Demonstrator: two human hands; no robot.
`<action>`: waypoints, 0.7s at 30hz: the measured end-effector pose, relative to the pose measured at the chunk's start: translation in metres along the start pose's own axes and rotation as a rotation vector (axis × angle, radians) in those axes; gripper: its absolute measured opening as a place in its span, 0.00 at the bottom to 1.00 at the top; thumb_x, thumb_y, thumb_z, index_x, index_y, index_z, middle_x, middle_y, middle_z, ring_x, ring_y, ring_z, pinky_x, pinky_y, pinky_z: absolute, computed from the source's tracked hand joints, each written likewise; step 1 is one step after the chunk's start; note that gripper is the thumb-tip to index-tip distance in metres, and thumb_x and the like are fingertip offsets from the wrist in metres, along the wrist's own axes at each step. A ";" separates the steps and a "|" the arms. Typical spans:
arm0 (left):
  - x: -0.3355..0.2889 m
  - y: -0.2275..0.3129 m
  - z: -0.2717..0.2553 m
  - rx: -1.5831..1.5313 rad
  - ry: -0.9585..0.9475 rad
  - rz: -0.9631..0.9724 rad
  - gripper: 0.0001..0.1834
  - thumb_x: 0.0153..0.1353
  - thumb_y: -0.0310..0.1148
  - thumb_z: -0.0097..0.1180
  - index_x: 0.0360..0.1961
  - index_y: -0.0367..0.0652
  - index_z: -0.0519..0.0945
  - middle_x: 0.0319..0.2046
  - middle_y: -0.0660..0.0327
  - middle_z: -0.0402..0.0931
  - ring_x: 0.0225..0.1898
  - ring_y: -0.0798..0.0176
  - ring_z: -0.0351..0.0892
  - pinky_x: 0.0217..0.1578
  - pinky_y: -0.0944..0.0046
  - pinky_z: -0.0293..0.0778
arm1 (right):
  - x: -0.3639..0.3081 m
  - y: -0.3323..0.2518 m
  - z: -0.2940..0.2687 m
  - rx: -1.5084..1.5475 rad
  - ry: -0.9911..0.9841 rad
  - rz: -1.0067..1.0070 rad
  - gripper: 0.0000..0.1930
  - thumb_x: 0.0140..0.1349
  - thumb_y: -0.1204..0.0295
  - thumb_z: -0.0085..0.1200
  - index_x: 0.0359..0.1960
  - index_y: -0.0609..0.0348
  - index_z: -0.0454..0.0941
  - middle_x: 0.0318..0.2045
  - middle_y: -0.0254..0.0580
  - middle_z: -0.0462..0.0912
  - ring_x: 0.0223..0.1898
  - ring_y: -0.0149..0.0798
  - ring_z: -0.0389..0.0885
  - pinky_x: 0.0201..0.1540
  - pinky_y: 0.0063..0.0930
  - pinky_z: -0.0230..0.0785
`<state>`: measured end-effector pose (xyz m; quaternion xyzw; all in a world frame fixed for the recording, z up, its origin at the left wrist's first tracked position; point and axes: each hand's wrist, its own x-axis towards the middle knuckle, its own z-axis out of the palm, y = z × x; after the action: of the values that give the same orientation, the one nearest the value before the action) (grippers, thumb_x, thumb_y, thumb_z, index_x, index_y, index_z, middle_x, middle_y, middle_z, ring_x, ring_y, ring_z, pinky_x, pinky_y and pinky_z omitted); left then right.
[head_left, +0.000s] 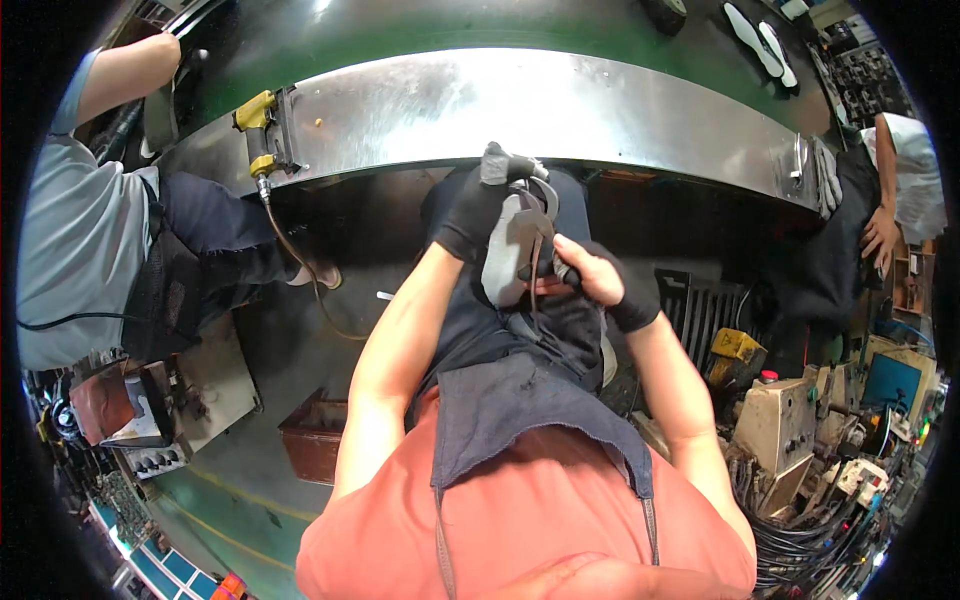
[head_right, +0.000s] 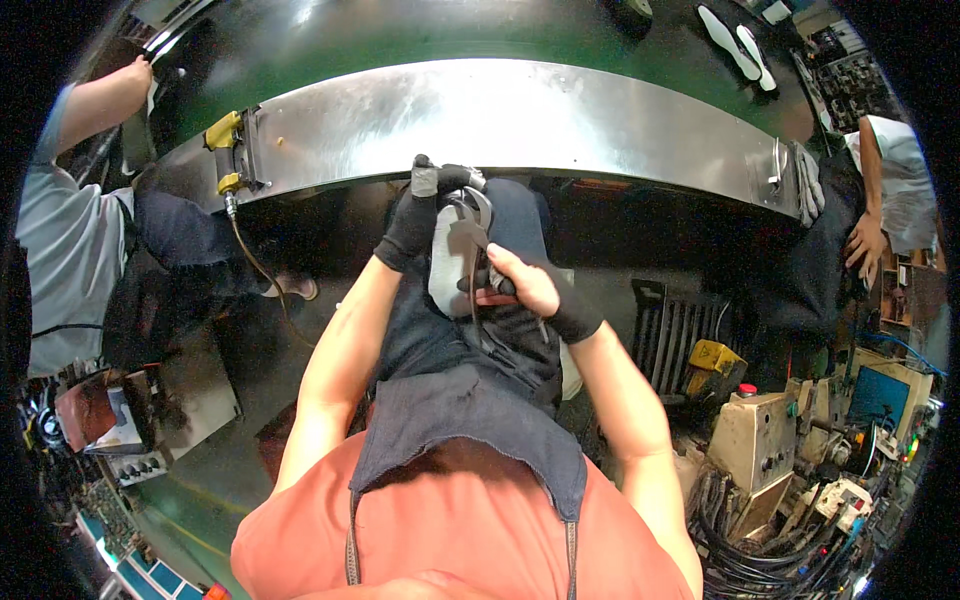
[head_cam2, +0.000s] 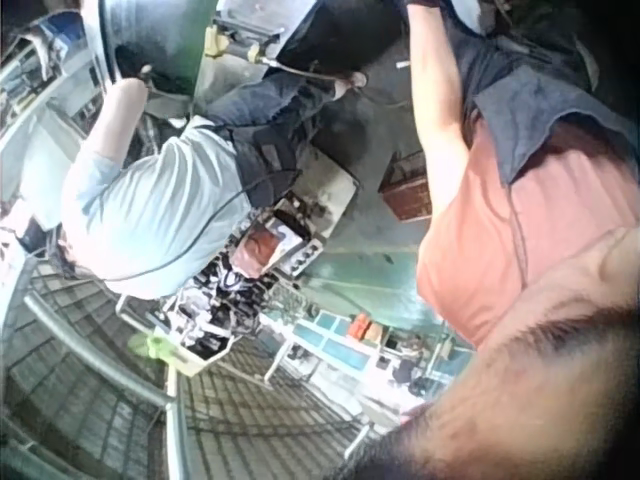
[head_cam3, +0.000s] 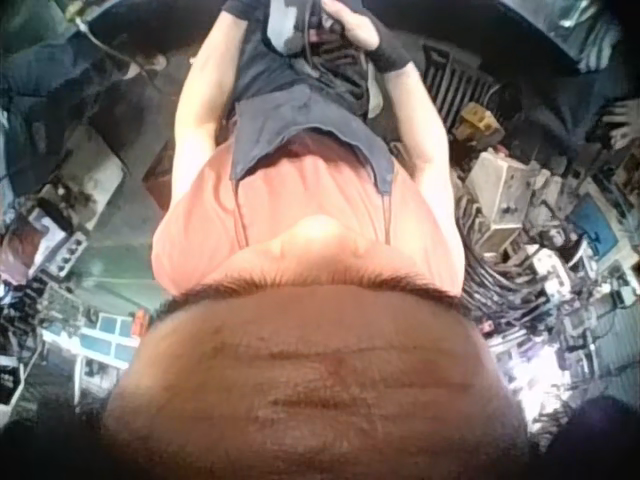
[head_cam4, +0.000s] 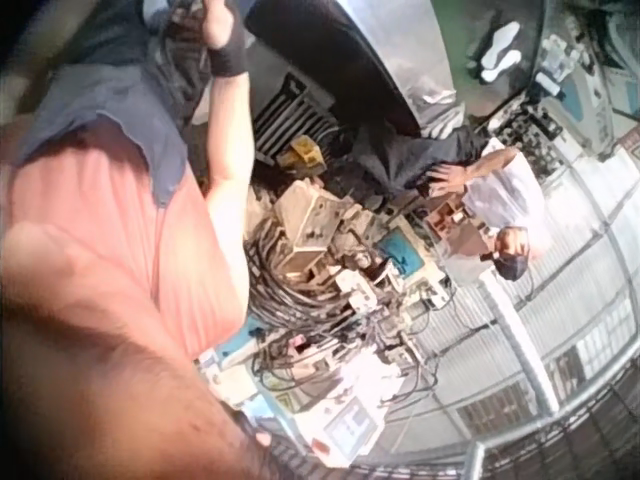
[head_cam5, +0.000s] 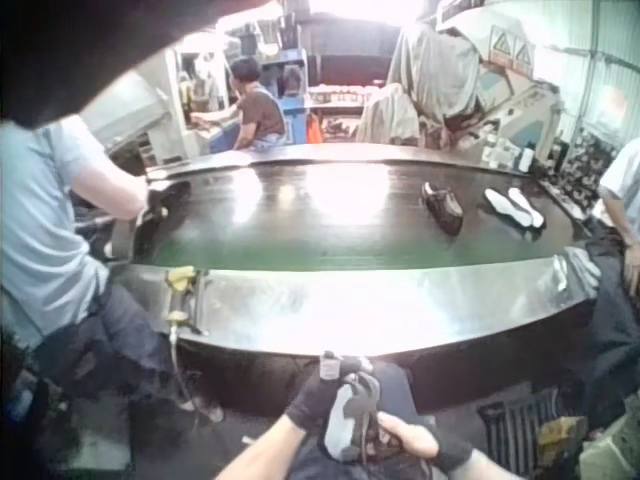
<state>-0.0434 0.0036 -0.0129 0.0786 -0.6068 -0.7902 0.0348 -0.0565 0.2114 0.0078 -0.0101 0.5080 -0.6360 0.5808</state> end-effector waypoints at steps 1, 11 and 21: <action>0.001 -0.005 -0.002 -0.003 0.004 0.035 0.44 0.64 0.67 0.26 0.38 0.36 0.81 0.38 0.58 0.80 0.41 0.65 0.76 0.48 0.64 0.70 | -0.001 -0.014 0.000 -0.020 -0.028 0.052 0.25 0.70 0.50 0.39 0.47 0.60 0.76 0.39 0.38 0.80 0.39 0.32 0.79 0.47 0.30 0.75; 0.003 -0.019 -0.002 0.156 0.049 0.150 0.42 0.67 0.62 0.23 0.32 0.37 0.83 0.35 0.57 0.80 0.44 0.59 0.75 0.54 0.60 0.65 | 0.042 0.081 0.026 -0.852 0.656 -0.598 0.24 0.70 0.57 0.35 0.28 0.64 0.75 0.22 0.47 0.75 0.27 0.46 0.75 0.33 0.38 0.65; -0.003 -0.019 -0.003 0.020 0.062 0.136 0.37 0.69 0.56 0.28 0.32 0.37 0.83 0.36 0.58 0.82 0.44 0.61 0.76 0.52 0.61 0.68 | 0.000 -0.016 0.006 -0.386 0.039 -0.153 0.24 0.70 0.52 0.40 0.41 0.63 0.78 0.35 0.35 0.80 0.33 0.26 0.77 0.39 0.23 0.70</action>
<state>-0.0395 0.0062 -0.0320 0.0620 -0.6170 -0.7773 0.1063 -0.0644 0.2048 0.0208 -0.1475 0.6293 -0.5690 0.5084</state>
